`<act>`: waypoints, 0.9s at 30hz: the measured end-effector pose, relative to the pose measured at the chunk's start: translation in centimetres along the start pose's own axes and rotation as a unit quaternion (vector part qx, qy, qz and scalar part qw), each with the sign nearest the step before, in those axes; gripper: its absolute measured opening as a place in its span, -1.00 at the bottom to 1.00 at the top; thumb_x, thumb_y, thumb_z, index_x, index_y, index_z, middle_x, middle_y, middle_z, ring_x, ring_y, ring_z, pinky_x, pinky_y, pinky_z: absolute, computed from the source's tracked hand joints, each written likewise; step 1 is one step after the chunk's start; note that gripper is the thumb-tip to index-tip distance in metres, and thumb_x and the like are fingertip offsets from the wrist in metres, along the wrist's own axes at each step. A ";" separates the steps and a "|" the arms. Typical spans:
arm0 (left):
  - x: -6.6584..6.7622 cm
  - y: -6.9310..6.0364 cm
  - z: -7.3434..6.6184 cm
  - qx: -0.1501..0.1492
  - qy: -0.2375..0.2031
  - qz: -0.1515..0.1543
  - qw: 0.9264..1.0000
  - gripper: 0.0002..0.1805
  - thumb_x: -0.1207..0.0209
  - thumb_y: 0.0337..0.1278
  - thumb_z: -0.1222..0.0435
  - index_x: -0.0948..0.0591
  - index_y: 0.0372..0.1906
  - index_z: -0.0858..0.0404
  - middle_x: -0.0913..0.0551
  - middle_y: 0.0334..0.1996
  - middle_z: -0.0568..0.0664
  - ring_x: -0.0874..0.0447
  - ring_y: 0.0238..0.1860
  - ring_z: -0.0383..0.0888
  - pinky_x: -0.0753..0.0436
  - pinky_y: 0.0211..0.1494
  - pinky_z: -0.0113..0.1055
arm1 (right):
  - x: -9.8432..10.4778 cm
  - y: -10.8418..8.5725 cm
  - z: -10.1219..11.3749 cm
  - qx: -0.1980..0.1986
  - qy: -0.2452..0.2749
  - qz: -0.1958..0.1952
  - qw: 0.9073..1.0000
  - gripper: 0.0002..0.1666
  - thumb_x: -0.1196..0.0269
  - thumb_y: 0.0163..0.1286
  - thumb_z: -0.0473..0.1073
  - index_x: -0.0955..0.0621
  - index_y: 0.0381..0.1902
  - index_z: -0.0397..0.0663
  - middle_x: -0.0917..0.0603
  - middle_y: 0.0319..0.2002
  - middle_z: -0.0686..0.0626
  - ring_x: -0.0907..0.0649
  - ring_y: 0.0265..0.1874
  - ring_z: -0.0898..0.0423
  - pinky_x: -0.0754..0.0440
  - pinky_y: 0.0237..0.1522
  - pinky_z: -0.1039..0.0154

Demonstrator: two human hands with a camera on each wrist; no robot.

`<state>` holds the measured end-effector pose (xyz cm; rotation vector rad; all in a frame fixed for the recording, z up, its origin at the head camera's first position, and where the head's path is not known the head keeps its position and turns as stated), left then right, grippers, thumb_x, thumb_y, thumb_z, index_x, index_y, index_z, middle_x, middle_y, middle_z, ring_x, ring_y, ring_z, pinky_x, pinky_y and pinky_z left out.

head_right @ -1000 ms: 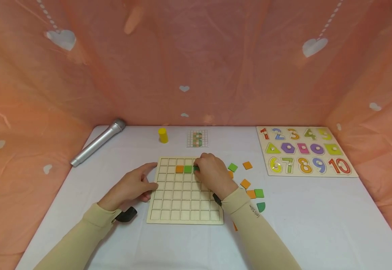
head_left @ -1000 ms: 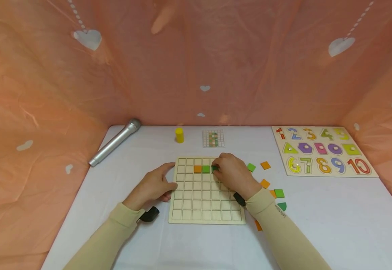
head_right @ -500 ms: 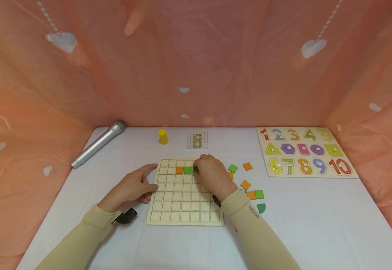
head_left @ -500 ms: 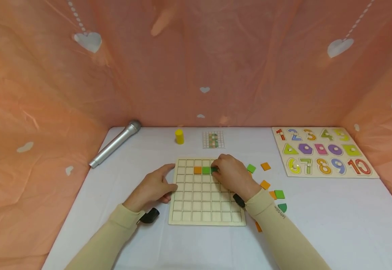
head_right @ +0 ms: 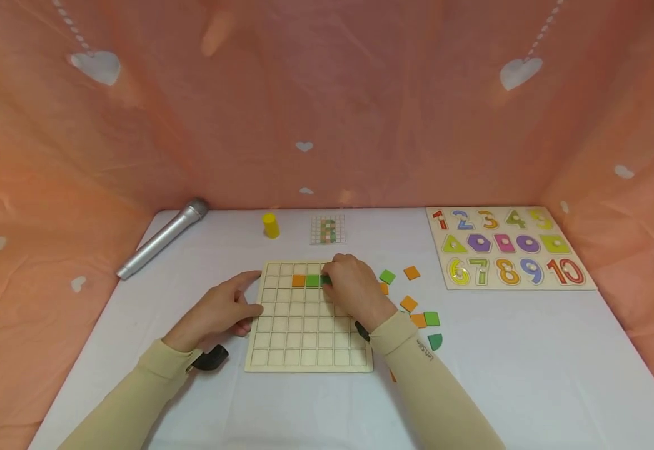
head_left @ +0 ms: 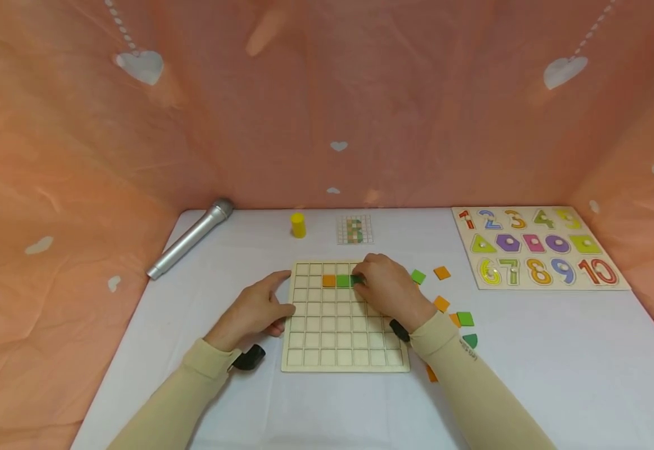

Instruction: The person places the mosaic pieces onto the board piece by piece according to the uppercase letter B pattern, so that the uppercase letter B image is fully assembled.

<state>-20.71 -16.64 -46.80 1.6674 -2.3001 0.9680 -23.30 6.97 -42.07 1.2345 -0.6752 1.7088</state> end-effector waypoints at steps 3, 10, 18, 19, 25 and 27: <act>0.3 -0.1 0.4 0.006 0.005 -0.008 1.000 -0.07 -0.40 0.30 0.33 -0.26 0.70 0.02 -0.66 -0.48 0.10 -0.72 -0.58 -0.12 -0.81 -0.41 -0.31 | 0.5 0.1 -0.1 0.002 0.004 -0.002 1.000 -0.76 -0.41 0.49 -0.19 -0.83 0.04 -0.15 -0.77 -0.11 -0.08 -0.74 -0.09 -0.01 -0.83 -0.03 0.10; 0.3 -0.4 0.8 0.010 -0.043 -0.003 0.999 -0.07 -0.39 0.30 0.37 -0.26 0.70 -0.02 -0.62 -0.43 0.10 -0.68 -0.56 -0.16 -0.82 -0.37 -0.29 | 2.9 -1.2 -4.1 -0.049 0.016 -0.024 0.998 -0.72 -0.40 0.48 -0.20 -0.81 0.06 -0.24 -0.79 -0.09 -0.14 -0.74 -0.07 -0.06 -0.81 0.04 -0.04; 0.4 -0.2 0.2 -0.002 -0.005 -0.007 1.000 -0.07 -0.40 0.28 0.36 -0.27 0.69 0.02 -0.63 -0.42 0.11 -0.73 -0.54 -0.14 -0.85 -0.36 -0.26 | 5.0 -4.9 -11.2 -0.154 0.036 -0.020 0.987 -0.61 -0.34 0.54 -0.11 -0.76 0.16 -0.26 -0.75 0.06 -0.25 -0.70 0.00 -0.17 -0.75 0.16 -0.20; 0.4 -0.2 0.1 -0.002 -0.002 -0.006 1.000 -0.07 -0.40 0.28 0.36 -0.27 0.70 0.03 -0.64 -0.42 0.11 -0.73 -0.55 -0.14 -0.85 -0.36 -0.26 | 5.2 -5.4 -11.8 -0.166 0.038 -0.020 0.985 -0.59 -0.34 0.54 -0.10 -0.75 0.17 -0.26 -0.75 0.08 -0.27 -0.69 0.03 -0.20 -0.73 0.19 -0.23; 0.2 0.0 0.0 -0.006 -0.002 -0.003 1.000 -0.07 -0.40 0.28 0.35 -0.28 0.69 0.01 -0.64 -0.43 0.11 -0.73 -0.56 -0.13 -0.84 -0.37 -0.27 | 5.5 -7.3 -14.2 -0.211 0.030 -0.010 0.977 -0.51 -0.37 0.52 0.01 -0.75 0.15 -0.28 -0.74 0.09 -0.31 -0.67 0.06 -0.24 -0.68 0.25 -0.31; 0.0 0.0 0.0 -0.007 -0.009 -0.002 1.000 -0.08 -0.40 0.27 0.36 -0.28 0.69 0.01 -0.63 -0.43 0.11 -0.73 -0.56 -0.14 -0.85 -0.37 -0.26 | 5.4 -7.7 -14.6 -0.221 0.031 -0.004 0.975 -0.48 -0.39 0.51 0.05 -0.75 0.16 -0.28 -0.74 0.10 -0.31 -0.66 0.06 -0.23 -0.67 0.24 -0.32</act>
Point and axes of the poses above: each hand's wrist, its own y-axis towards the middle knuckle, its own x-axis out of the back of the hand, z = x × y, the point moved 8 cm from there along y, towards the middle knuckle
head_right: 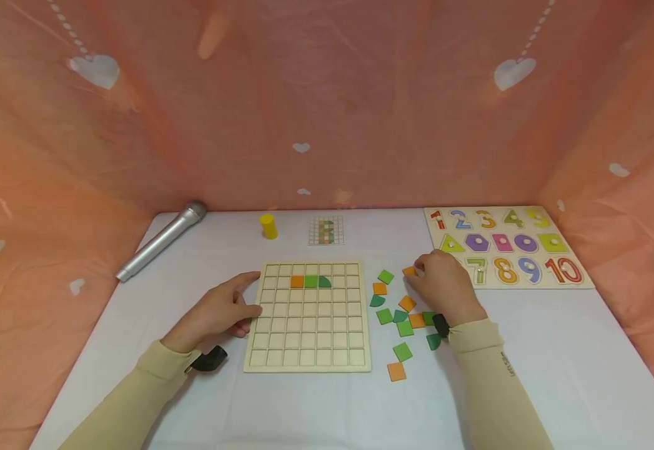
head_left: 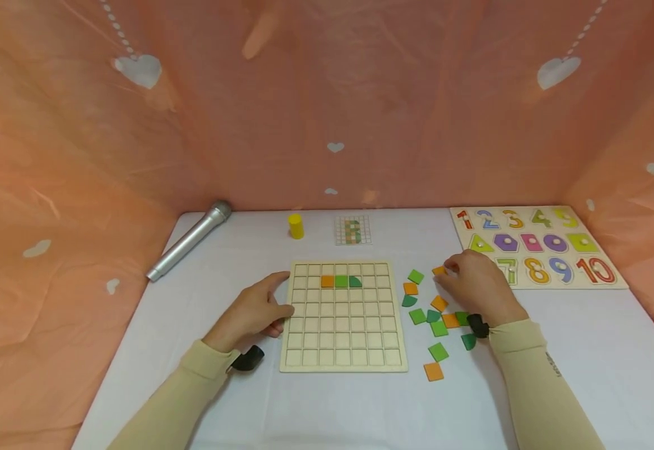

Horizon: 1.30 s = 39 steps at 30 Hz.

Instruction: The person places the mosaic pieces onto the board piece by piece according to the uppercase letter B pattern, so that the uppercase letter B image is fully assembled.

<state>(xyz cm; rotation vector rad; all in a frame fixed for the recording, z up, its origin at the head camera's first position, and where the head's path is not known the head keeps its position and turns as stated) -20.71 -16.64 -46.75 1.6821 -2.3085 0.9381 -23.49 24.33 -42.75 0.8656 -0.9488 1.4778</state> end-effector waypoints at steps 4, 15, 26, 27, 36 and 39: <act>-0.1 0.0 0.0 -0.001 -0.004 0.000 1.000 -0.08 -0.40 0.28 0.37 -0.28 0.69 0.02 -0.63 -0.44 0.11 -0.72 -0.56 -0.14 -0.85 -0.37 -0.26 | -0.2 0.1 -0.3 -0.009 0.005 0.008 1.000 -0.50 -0.39 0.51 0.02 -0.74 0.17 -0.28 -0.73 0.10 -0.31 -0.65 0.07 -0.23 -0.67 0.25 -0.32; 0.1 -0.1 0.1 0.002 -0.006 -0.003 1.000 -0.08 -0.40 0.27 0.38 -0.29 0.69 0.02 -0.62 -0.45 0.10 -0.72 -0.57 -0.14 -0.85 -0.37 -0.25 | -0.3 0.2 -0.3 -0.011 0.013 0.018 1.000 -0.63 -0.34 0.54 -0.12 -0.74 0.15 -0.26 -0.73 0.10 -0.31 -0.65 0.07 -0.24 -0.67 0.29 -0.32; 0.1 -0.4 0.3 0.006 -0.022 -0.004 1.000 -0.07 -0.40 0.27 0.38 -0.29 0.69 0.01 -0.62 -0.44 0.11 -0.71 -0.57 -0.14 -0.85 -0.37 -0.25 | -0.6 0.3 1.5 0.016 0.014 0.016 1.000 -0.62 -0.33 0.52 -0.09 -0.76 0.13 -0.24 -0.74 0.06 -0.26 -0.65 0.01 -0.19 -0.71 0.21 -0.25; 0.1 -0.4 0.3 0.007 -0.026 -0.002 1.000 -0.08 -0.40 0.27 0.38 -0.29 0.69 0.00 -0.62 -0.44 0.11 -0.71 -0.57 -0.14 -0.85 -0.37 -0.25 | -0.6 0.3 1.9 0.020 0.013 0.017 1.000 -0.62 -0.34 0.52 -0.09 -0.76 0.13 -0.24 -0.75 0.05 -0.25 -0.65 -0.01 -0.18 -0.72 0.19 -0.23; -0.2 -0.2 -0.2 0.003 -0.023 0.001 1.000 -0.09 -0.39 0.28 0.38 -0.31 0.68 -0.01 -0.63 -0.44 0.11 -0.71 -0.56 -0.14 -0.83 -0.37 -0.28 | -1.6 0.5 7.1 0.107 0.007 0.006 0.994 -0.68 -0.42 0.48 -0.09 -0.80 0.03 -0.21 -0.76 -0.10 -0.11 -0.67 -0.17 -0.01 -0.75 0.02 -0.05; -0.2 -0.2 -0.1 0.002 -0.020 0.000 1.000 -0.09 -0.38 0.27 0.38 -0.30 0.68 0.01 -0.63 -0.44 0.11 -0.70 -0.57 -0.14 -0.83 -0.38 -0.29 | -2.3 0.5 9.1 0.136 0.006 0.000 0.991 -0.71 -0.43 0.45 -0.13 -0.81 0.00 -0.21 -0.76 -0.12 -0.09 -0.67 -0.20 0.01 -0.75 -0.05 0.01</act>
Point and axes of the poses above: each hand's wrist, its own y-axis towards the middle knuckle, its own x-axis out of the back of the hand, z = x × y, the point moved 8 cm from there along y, towards the middle knuckle
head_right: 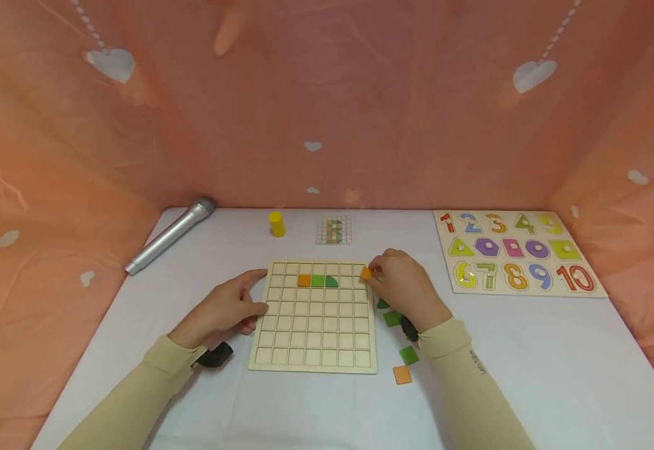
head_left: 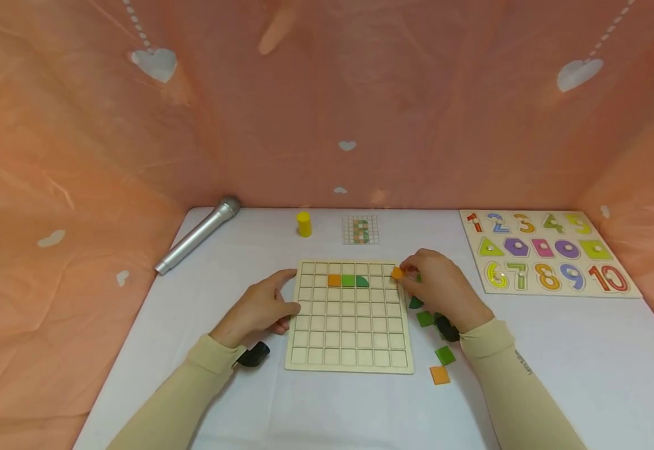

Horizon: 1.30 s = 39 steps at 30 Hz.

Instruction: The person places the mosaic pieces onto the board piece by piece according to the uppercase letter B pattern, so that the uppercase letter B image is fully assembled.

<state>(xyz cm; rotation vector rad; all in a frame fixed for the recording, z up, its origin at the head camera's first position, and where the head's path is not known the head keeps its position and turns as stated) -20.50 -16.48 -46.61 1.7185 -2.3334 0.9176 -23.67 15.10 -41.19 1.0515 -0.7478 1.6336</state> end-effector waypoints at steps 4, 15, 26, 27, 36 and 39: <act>0.0 0.0 0.0 0.000 -0.001 0.001 1.000 -0.08 -0.38 0.27 0.38 -0.29 0.69 0.02 -0.63 -0.45 0.11 -0.70 -0.57 -0.15 -0.83 -0.38 -0.29 | -1.0 0.4 2.4 0.036 -0.007 -0.008 0.999 -0.74 -0.45 0.41 -0.15 -0.82 -0.04 -0.20 -0.77 -0.14 -0.09 -0.68 -0.21 0.02 -0.78 -0.09 0.03; 0.0 0.0 0.0 0.002 0.010 0.001 1.000 -0.08 -0.38 0.29 0.37 -0.28 0.70 0.03 -0.64 -0.45 0.10 -0.69 -0.57 -0.15 -0.83 -0.38 -0.30 | -3.4 0.1 6.0 0.097 -0.041 -0.002 0.994 -0.79 -0.48 0.42 -0.13 -0.83 -0.09 -0.13 -0.77 -0.16 -0.01 -0.71 -0.15 0.05 -0.81 -0.08 0.13; 0.1 0.0 0.0 0.002 0.015 0.004 1.000 -0.08 -0.39 0.29 0.36 -0.27 0.70 0.03 -0.64 -0.46 0.10 -0.71 -0.56 -0.14 -0.84 -0.36 -0.27 | -4.0 -0.1 6.7 0.108 -0.058 0.004 0.992 -0.80 -0.51 0.41 -0.15 -0.84 -0.07 -0.09 -0.78 -0.14 -0.02 -0.73 -0.09 0.02 -0.82 -0.02 0.12; 0.2 0.0 0.0 0.002 0.015 0.004 1.000 -0.08 -0.40 0.29 0.36 -0.27 0.70 0.03 -0.65 -0.46 0.10 -0.72 -0.56 -0.14 -0.84 -0.36 -0.27 | -4.0 -0.1 6.8 0.108 -0.058 0.003 0.992 -0.81 -0.51 0.41 -0.15 -0.84 -0.08 -0.09 -0.78 -0.14 -0.01 -0.73 -0.09 0.03 -0.82 -0.02 0.12; 0.1 0.0 0.0 0.005 0.011 0.004 1.000 -0.07 -0.39 0.29 0.37 -0.27 0.70 0.02 -0.65 -0.45 0.11 -0.72 -0.55 -0.14 -0.84 -0.36 -0.27 | -4.1 -0.1 6.8 0.104 -0.053 0.007 0.993 -0.83 -0.50 0.42 -0.16 -0.85 -0.09 -0.08 -0.77 -0.14 -0.01 -0.72 -0.09 0.02 -0.81 -0.03 0.13; 0.0 0.1 0.0 0.004 0.011 0.005 1.000 -0.07 -0.38 0.29 0.38 -0.27 0.70 0.02 -0.65 -0.45 0.11 -0.72 -0.55 -0.14 -0.84 -0.36 -0.27 | -4.1 -0.1 6.8 0.104 -0.053 0.007 0.993 -0.83 -0.50 0.41 -0.16 -0.85 -0.09 -0.08 -0.77 -0.15 0.00 -0.71 -0.11 0.03 -0.80 -0.05 0.14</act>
Point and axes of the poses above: each hand's wrist, its own y-axis towards the middle knuckle, its own x-axis out of the back of the hand, z = x × y, the point moved 8 cm from there along y, towards the middle knuckle
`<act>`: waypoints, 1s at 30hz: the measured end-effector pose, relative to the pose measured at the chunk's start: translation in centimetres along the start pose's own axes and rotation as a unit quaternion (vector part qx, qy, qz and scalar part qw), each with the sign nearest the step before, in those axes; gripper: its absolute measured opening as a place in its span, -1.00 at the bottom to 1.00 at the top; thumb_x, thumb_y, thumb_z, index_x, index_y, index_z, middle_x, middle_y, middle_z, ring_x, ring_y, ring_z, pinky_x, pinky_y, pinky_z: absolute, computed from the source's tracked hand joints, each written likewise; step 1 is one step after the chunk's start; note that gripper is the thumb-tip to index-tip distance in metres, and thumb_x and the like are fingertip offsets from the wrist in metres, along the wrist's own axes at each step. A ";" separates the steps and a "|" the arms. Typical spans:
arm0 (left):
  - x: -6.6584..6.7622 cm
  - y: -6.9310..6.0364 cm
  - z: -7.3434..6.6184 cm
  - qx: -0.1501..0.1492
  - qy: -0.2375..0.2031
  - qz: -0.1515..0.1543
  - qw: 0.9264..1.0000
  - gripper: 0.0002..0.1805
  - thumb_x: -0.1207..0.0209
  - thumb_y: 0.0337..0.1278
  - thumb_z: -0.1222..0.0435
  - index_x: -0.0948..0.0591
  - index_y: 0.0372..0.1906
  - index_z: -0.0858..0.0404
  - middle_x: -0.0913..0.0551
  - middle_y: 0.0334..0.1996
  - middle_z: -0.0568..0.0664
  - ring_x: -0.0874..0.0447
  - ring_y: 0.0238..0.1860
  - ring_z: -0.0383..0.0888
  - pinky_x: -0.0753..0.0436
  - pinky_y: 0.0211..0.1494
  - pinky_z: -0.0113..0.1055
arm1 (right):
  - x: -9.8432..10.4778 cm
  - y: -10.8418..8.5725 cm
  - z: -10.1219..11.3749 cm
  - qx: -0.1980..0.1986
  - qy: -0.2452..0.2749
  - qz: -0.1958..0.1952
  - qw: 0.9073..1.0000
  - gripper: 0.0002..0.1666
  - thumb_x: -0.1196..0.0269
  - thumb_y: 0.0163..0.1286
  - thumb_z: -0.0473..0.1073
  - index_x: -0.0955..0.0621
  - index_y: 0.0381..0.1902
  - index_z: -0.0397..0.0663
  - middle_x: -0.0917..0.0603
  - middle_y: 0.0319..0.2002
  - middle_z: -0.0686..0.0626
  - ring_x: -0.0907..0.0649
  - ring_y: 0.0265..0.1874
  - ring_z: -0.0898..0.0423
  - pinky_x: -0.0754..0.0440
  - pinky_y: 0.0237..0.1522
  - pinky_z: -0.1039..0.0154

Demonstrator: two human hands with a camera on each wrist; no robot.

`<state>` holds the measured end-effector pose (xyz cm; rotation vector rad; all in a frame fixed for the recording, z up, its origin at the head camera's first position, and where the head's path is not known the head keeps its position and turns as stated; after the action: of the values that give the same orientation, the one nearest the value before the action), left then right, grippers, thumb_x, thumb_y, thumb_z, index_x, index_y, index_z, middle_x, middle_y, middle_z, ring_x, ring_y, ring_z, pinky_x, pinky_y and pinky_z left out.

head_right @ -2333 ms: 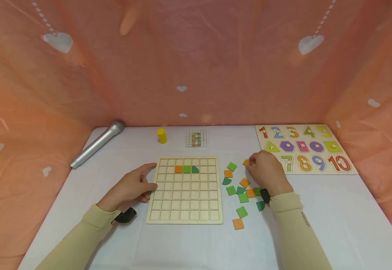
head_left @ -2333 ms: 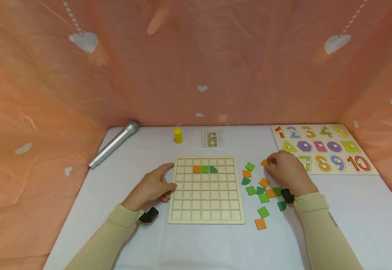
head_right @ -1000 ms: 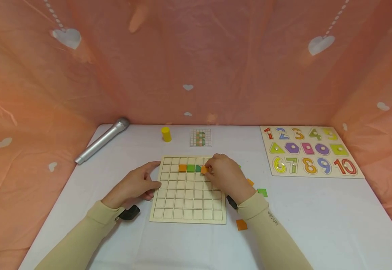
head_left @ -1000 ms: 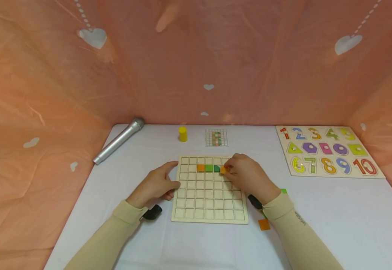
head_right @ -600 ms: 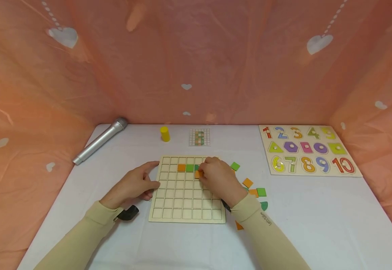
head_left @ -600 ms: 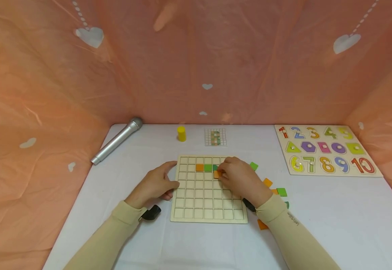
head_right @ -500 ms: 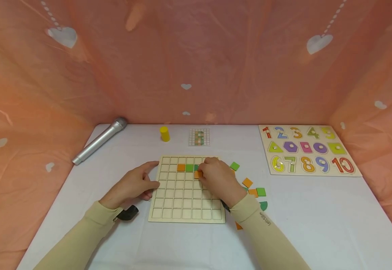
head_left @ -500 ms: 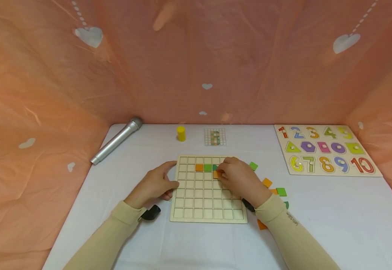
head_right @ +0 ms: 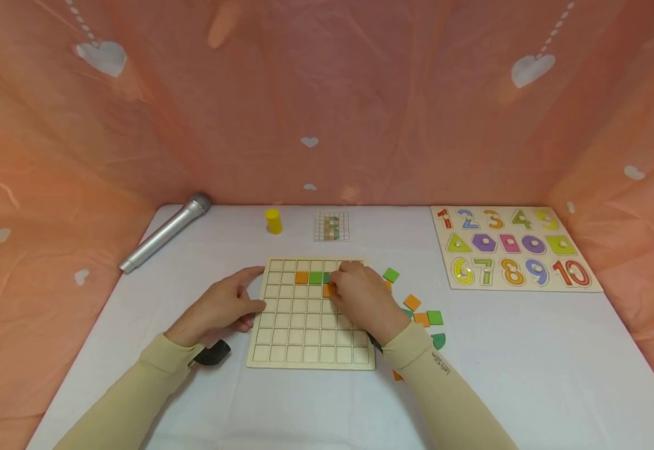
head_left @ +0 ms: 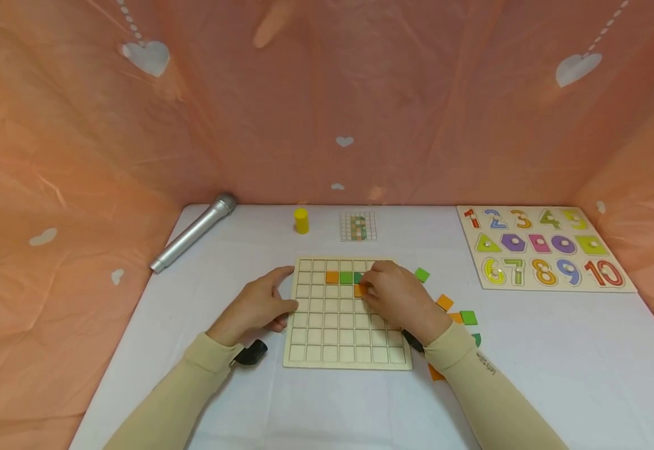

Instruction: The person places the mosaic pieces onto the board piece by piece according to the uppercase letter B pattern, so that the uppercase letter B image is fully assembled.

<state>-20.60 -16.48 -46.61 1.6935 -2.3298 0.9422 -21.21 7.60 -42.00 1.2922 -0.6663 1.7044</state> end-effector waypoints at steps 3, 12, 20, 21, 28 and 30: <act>0.0 0.1 0.0 0.000 0.002 0.000 1.000 -0.07 -0.38 0.29 0.38 -0.26 0.70 0.02 -0.65 -0.45 0.11 -0.72 -0.55 -0.14 -0.85 -0.36 -0.27 | 0.0 0.0 0.0 0.002 -0.001 -0.001 1.000 -0.83 -0.50 0.41 -0.16 -0.85 -0.09 -0.07 -0.76 -0.16 0.00 -0.71 -0.12 0.03 -0.80 -0.06 0.14; 0.1 0.1 0.0 0.004 0.015 -0.002 1.000 -0.06 -0.40 0.29 0.36 -0.26 0.70 0.02 -0.65 -0.45 0.11 -0.73 -0.56 -0.13 -0.85 -0.36 -0.26 | 0.0 0.0 0.0 0.003 -0.006 0.002 1.000 -0.85 -0.51 0.40 -0.16 -0.85 -0.11 -0.05 -0.77 -0.16 0.00 -0.72 -0.12 0.03 -0.81 -0.06 0.13; 0.1 0.3 0.2 0.000 0.024 0.001 1.000 -0.06 -0.40 0.29 0.34 -0.26 0.70 0.02 -0.66 -0.45 0.11 -0.75 -0.55 -0.12 -0.86 -0.36 -0.25 | 0.1 0.0 -0.1 0.002 -0.001 0.000 1.000 -0.85 -0.51 0.40 -0.16 -0.84 -0.12 -0.06 -0.78 -0.16 0.01 -0.72 -0.11 0.03 -0.80 -0.03 0.12; 0.1 0.3 0.2 -0.002 0.024 0.000 1.000 -0.07 -0.40 0.29 0.34 -0.26 0.70 0.02 -0.66 -0.45 0.11 -0.75 -0.56 -0.12 -0.86 -0.36 -0.25 | 0.2 0.0 -0.2 0.004 0.001 0.000 1.000 -0.85 -0.50 0.41 -0.16 -0.84 -0.11 -0.06 -0.78 -0.16 0.01 -0.72 -0.11 0.03 -0.80 -0.03 0.11; 0.2 0.2 0.1 -0.002 0.017 0.001 1.000 -0.07 -0.40 0.28 0.35 -0.27 0.70 0.02 -0.65 -0.44 0.11 -0.74 -0.55 -0.12 -0.86 -0.35 -0.24 | 1.8 -0.5 -2.3 -0.028 0.040 -0.002 0.999 -0.77 -0.42 0.45 -0.14 -0.82 -0.02 -0.13 -0.77 -0.12 -0.01 -0.71 -0.10 0.03 -0.81 0.01 0.01; 0.1 0.2 0.1 0.003 0.017 0.003 1.000 -0.07 -0.40 0.28 0.35 -0.27 0.70 0.03 -0.65 -0.44 0.12 -0.74 -0.55 -0.12 -0.86 -0.35 -0.25 | 2.4 -1.0 -3.3 -0.043 0.044 -0.004 0.998 -0.74 -0.42 0.44 -0.15 -0.81 -0.01 -0.17 -0.77 -0.12 -0.03 -0.70 -0.13 0.03 -0.80 0.01 -0.02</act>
<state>-20.81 -16.58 -46.69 1.6600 -2.3157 0.9716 -22.10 11.56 -40.83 1.1519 -0.6739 1.6988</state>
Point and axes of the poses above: each hand's wrist, its own y-axis towards the middle knuckle, its own x-axis out of the back of the hand, z = x × y, the point moved 8 cm from there along y, towards the middle knuckle
